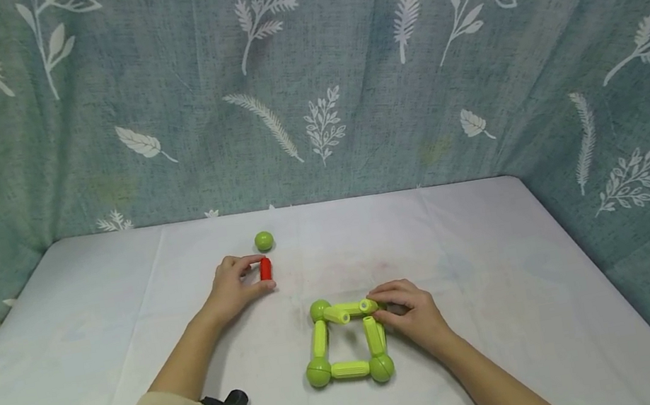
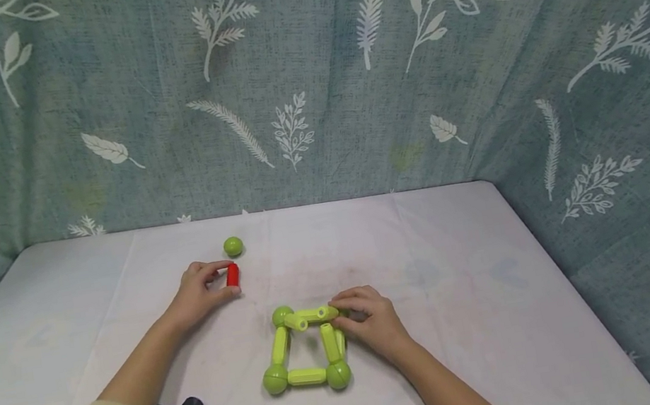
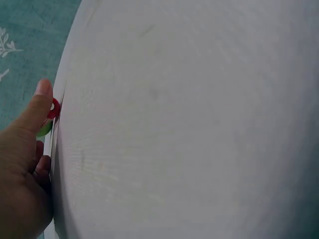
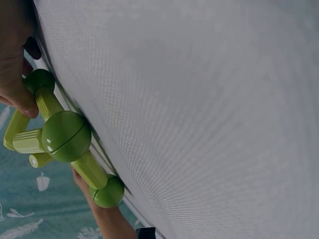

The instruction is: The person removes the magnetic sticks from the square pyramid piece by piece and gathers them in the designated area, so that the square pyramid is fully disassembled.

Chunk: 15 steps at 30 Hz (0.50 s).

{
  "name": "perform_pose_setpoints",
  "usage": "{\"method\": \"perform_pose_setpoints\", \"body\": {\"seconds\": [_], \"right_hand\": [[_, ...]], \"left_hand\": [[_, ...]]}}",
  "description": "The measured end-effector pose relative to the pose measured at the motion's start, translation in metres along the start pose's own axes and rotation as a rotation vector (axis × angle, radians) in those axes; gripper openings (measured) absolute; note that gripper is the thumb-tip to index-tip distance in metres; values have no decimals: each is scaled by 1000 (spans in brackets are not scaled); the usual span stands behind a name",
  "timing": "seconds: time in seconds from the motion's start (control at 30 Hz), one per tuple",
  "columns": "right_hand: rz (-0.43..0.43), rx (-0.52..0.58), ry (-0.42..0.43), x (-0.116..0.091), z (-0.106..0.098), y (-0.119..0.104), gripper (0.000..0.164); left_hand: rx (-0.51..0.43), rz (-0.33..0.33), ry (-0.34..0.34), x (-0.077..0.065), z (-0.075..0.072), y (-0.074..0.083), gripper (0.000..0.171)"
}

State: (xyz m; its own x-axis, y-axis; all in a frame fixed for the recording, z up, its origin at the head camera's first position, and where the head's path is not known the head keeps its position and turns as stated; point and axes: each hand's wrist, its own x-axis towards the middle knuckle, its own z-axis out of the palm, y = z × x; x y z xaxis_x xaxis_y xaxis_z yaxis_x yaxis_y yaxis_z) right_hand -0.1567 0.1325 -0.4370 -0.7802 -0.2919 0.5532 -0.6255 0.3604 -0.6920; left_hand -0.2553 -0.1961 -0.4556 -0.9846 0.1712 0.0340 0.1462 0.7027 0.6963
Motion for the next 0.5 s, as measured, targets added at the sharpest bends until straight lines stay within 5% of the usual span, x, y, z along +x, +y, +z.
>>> {"method": "perform_pose_setpoints", "body": {"seconds": [0.3, 0.5], "right_hand": [[71, 26, -21, 0, 1, -2, 25], [106, 54, -28, -3, 3, 9, 25]], "left_hand": [[-31, -8, -23, -3, -4, -2, 68], [-121, 51, 59, -13, 4, 7, 60]]}}
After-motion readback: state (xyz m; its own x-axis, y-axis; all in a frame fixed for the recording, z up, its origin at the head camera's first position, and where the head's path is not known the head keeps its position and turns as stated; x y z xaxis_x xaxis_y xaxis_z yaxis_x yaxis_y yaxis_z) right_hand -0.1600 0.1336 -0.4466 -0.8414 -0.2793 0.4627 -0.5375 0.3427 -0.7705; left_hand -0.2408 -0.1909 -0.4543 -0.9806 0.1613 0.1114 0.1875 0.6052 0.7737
